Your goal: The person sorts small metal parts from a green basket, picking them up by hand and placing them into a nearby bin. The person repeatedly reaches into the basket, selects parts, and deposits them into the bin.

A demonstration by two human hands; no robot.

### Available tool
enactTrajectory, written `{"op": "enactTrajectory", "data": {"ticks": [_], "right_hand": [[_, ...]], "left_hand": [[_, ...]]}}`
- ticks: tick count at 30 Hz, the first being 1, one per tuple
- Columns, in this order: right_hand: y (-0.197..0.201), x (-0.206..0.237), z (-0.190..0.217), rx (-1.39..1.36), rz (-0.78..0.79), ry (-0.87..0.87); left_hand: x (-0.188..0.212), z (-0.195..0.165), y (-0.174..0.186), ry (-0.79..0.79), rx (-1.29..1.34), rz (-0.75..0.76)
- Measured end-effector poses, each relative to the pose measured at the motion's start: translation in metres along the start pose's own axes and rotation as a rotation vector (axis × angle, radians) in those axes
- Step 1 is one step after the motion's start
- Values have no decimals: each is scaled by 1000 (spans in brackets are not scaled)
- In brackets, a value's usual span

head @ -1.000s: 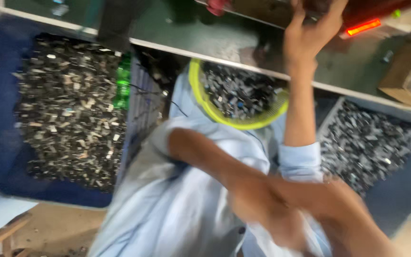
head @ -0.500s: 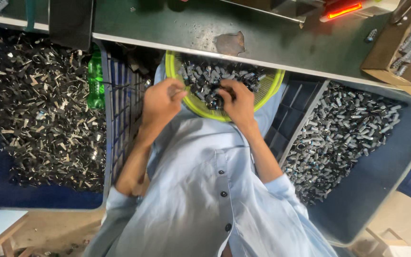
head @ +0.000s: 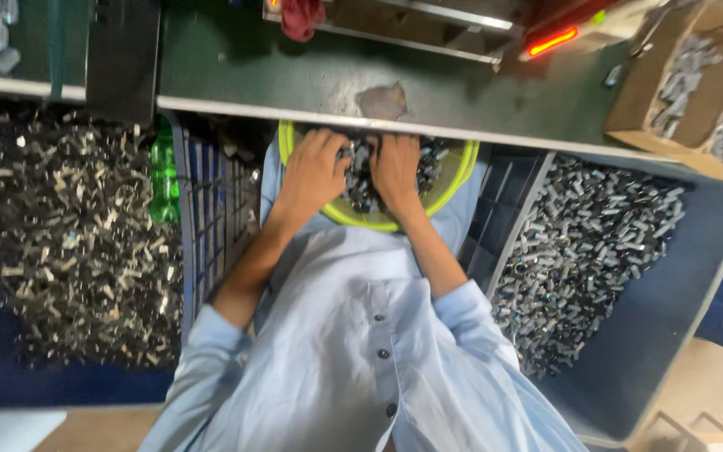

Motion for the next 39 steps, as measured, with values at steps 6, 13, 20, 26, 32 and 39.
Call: {"op": "enactTrajectory", "data": {"ticks": [6, 13, 20, 26, 32, 39], "right_hand": [[13, 39, -5, -639, 23, -202], [0, 69, -20, -1288, -251, -533], [-6, 57, -31, -1614, -346, -778], [-5, 61, -25, -1635, -207, -670], [-17, 51, -14, -1652, -156, -702], [50, -34, -45, -1139, -363, -417]], "left_hand": [[12, -10, -1, -163, 333, -10], [12, -18, -15, 32, 558, -61], [0, -48, 7, -160, 523, -179], [10, -49, 18, -439, 259, -313], [30, -29, 32, -329, 188, -236], [73, 62, 101, -222, 2333, -60]]}}
Point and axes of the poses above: each hand's wrist, its own x-axis away from the middle knuckle, its own y-axis out of the back of the hand, z = x × y, the point moved 4 cm from there along -x, towards the middle knuckle, and after that the axes turned 9 degrees about y, right-handed, at the moved point
